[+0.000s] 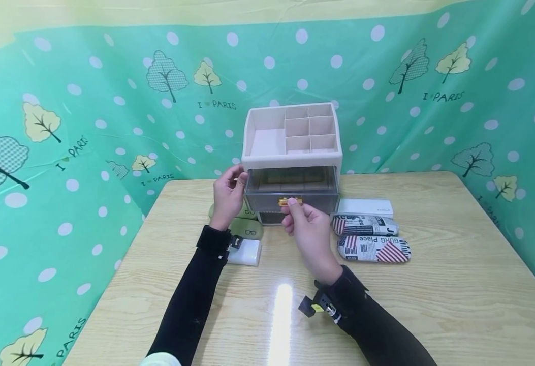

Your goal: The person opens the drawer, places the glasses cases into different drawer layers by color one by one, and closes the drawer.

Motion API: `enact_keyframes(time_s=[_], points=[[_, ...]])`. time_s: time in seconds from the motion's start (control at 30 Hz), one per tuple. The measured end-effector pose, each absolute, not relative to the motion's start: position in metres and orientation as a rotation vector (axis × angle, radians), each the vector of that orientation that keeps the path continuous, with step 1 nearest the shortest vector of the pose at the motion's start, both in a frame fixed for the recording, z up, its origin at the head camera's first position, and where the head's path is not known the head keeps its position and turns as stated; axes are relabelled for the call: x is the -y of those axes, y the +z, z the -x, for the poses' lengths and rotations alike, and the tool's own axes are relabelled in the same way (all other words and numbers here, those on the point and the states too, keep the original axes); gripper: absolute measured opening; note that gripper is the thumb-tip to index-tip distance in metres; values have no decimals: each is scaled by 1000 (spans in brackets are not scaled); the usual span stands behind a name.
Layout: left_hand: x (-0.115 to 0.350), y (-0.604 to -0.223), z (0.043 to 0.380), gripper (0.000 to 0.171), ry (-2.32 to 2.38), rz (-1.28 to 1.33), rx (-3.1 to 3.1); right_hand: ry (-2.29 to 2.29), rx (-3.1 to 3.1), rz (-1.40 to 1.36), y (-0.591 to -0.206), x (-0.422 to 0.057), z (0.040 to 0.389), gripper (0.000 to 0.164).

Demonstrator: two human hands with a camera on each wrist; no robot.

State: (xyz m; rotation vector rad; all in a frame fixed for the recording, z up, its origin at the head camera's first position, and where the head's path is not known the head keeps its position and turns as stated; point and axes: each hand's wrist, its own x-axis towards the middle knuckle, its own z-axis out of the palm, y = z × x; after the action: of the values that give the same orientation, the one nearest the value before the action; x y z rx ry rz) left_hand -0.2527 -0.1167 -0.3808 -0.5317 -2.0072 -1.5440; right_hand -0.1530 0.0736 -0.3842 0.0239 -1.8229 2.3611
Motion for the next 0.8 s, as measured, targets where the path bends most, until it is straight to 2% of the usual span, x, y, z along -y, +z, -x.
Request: enact_keyframes(time_s=[0.8], points=[[117,-378,251,25,-1510,571,1987,2366,1862,-21,-384,-78,147,40]])
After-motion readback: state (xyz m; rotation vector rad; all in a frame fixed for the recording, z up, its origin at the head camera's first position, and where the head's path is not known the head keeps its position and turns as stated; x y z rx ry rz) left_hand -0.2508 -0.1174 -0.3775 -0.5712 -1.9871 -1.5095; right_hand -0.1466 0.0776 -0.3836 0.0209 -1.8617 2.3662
